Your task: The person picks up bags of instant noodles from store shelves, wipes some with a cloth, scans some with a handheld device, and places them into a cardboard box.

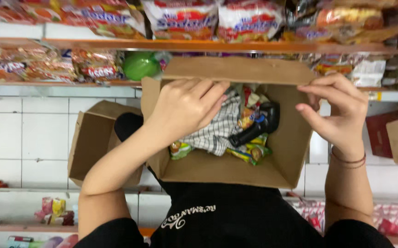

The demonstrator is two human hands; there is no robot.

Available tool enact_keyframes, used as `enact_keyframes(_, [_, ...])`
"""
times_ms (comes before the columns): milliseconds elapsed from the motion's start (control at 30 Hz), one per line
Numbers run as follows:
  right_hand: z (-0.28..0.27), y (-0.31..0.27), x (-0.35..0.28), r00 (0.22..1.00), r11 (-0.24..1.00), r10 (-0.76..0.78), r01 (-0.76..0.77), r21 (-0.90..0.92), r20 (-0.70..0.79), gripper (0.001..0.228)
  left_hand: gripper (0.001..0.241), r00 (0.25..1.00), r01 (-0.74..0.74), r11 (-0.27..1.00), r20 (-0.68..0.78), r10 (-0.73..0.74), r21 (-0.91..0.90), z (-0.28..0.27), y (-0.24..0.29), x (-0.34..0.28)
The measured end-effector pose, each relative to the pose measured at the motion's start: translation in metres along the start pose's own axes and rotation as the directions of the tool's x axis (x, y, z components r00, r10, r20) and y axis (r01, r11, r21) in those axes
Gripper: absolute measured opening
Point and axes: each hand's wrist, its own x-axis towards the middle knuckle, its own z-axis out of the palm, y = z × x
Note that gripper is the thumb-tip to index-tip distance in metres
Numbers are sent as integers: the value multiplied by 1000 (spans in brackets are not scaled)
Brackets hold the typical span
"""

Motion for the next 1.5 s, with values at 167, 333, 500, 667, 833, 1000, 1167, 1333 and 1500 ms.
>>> enact_keyframes(167, [10, 26, -45, 986, 963, 146, -122, 242, -83, 22, 10, 942, -25, 991, 330, 66, -129, 90, 10, -12])
enact_keyframes(333, [41, 47, -68, 992, 962, 115, -97, 254, -57, 16, 13, 905, -123, 980, 387, 174, -155, 218, 21, -14])
enact_keyframes(500, [47, 52, -74, 995, 996, 38, -31, 82, -92, 17, 20, 853, -80, 980, 496, 162, -183, 298, 4, -10])
enact_keyframes(667, [48, 56, -74, 994, 997, 31, -23, 76, -101, 13, 19, 610, -98, 995, 788, 82, -28, 326, 21, -24])
enact_keyframes(833, [47, 58, -73, 996, 998, 17, -11, 69, -91, 14, 44, 569, -107, 983, 820, -62, 149, 311, 28, -23])
enact_keyframes(1000, [46, 58, -75, 996, 997, 18, -11, 79, -88, 13, 97, 467, 12, 994, 879, -99, 105, 292, 19, -14])
enact_keyframes(1167, [46, 58, -73, 995, 996, 32, -23, 90, -95, 13, 55, 550, 228, 974, 824, -138, 11, 281, 22, -7])
enact_keyframes(1333, [45, 55, -71, 995, 991, 51, -39, 128, -89, 13, 44, 626, 349, 934, 759, -178, -69, 248, 37, 1])
enact_keyframes(1500, [43, 52, -66, 995, 993, 101, -102, 55, 11, 20, 23, 677, 540, 762, 722, -142, -356, 186, 42, -6])
